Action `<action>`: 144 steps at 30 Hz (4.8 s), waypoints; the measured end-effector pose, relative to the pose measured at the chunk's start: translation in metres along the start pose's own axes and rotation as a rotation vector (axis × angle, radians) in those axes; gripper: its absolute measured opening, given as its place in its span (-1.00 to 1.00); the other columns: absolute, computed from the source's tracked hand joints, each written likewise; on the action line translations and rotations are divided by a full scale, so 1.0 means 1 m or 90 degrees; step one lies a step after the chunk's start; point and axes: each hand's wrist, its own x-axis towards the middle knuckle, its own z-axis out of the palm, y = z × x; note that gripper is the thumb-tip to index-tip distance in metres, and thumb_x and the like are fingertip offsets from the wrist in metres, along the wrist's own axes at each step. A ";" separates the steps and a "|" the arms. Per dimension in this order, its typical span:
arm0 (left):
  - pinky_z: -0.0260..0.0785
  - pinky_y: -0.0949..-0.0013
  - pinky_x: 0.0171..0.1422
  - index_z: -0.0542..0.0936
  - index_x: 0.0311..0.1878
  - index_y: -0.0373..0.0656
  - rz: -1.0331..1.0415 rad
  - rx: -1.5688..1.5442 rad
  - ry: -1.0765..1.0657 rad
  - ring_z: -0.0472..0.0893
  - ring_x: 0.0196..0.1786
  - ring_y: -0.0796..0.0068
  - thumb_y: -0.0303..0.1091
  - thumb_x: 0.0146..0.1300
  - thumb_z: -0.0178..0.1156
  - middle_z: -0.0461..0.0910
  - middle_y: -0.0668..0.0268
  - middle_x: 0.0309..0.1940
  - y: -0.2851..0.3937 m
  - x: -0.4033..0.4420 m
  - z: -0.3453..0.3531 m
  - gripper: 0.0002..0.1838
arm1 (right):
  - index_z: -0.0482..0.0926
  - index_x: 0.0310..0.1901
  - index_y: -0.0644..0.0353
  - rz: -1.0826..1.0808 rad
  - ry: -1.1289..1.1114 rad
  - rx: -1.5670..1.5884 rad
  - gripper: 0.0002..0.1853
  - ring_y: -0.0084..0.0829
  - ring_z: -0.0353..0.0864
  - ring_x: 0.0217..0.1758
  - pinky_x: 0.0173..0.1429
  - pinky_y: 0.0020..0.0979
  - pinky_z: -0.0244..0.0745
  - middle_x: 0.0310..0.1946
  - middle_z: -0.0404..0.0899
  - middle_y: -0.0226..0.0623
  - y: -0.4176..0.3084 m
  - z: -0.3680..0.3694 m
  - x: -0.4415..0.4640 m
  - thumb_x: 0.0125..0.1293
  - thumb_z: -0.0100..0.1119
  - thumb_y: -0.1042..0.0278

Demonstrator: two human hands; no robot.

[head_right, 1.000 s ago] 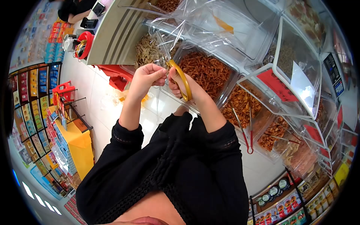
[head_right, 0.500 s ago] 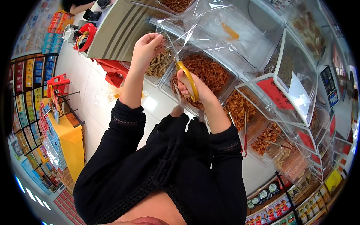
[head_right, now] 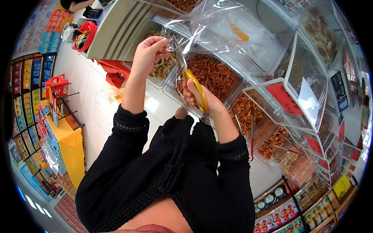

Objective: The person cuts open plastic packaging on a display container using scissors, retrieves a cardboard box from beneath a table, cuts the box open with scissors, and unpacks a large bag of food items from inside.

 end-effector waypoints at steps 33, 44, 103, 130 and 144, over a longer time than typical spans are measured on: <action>0.46 0.53 -0.31 0.26 -0.16 -0.12 -0.111 -0.222 -0.111 0.56 -0.38 0.56 -0.52 0.10 0.14 0.52 0.29 -0.43 -0.037 -0.037 0.025 -0.70 | 0.22 -0.45 0.06 0.013 0.190 -0.130 -0.44 -0.70 0.11 -0.66 -0.62 -0.67 0.03 -0.66 0.15 -0.50 -0.025 0.025 -0.008 0.07 -0.15 -0.38; 0.44 0.45 -0.32 0.35 -0.06 -0.15 0.023 -0.270 -0.102 0.51 -0.40 0.50 -0.49 0.13 0.07 0.47 0.28 -0.38 0.013 -0.093 -0.071 -0.72 | 0.24 -0.22 0.09 -0.011 0.104 -0.095 -0.32 -0.73 0.14 -0.63 -0.57 -0.72 0.06 -0.63 0.17 -0.55 -0.009 0.015 -0.049 -0.05 -0.06 -0.43; 0.29 0.33 0.07 0.42 -0.31 -0.24 0.424 -0.183 0.543 0.48 -0.15 0.41 -0.53 0.12 -0.06 0.48 0.22 -0.28 -0.063 0.087 -0.667 -0.91 | 0.22 -0.35 0.11 0.145 0.330 -0.037 -0.31 -0.61 0.01 -0.79 -0.72 -0.59 -0.03 -0.72 0.07 -0.47 0.111 0.261 0.268 -0.04 -0.20 -0.51; 0.41 0.33 -0.32 0.22 -0.02 -0.33 -0.252 -0.100 0.507 0.53 -0.30 0.23 -0.46 -0.07 0.13 0.45 0.05 -0.28 -0.171 0.076 -0.644 -0.50 | 0.26 -0.25 0.15 0.054 0.447 -0.143 -0.60 -0.65 0.05 -0.73 -0.64 -0.60 -0.02 -0.70 0.11 -0.52 0.126 0.268 0.249 0.18 0.02 -0.04; 0.22 0.59 -0.55 0.44 -0.12 -0.15 -0.247 0.035 0.355 0.44 -0.51 0.61 -0.32 0.10 0.01 0.46 0.45 -0.46 -0.197 0.015 -0.600 -0.74 | 0.46 -0.24 0.14 -0.288 0.490 -1.727 -0.69 -0.39 0.54 -0.43 -0.39 -0.42 0.42 -0.47 0.52 -0.34 -0.161 0.373 0.273 -0.09 0.22 0.35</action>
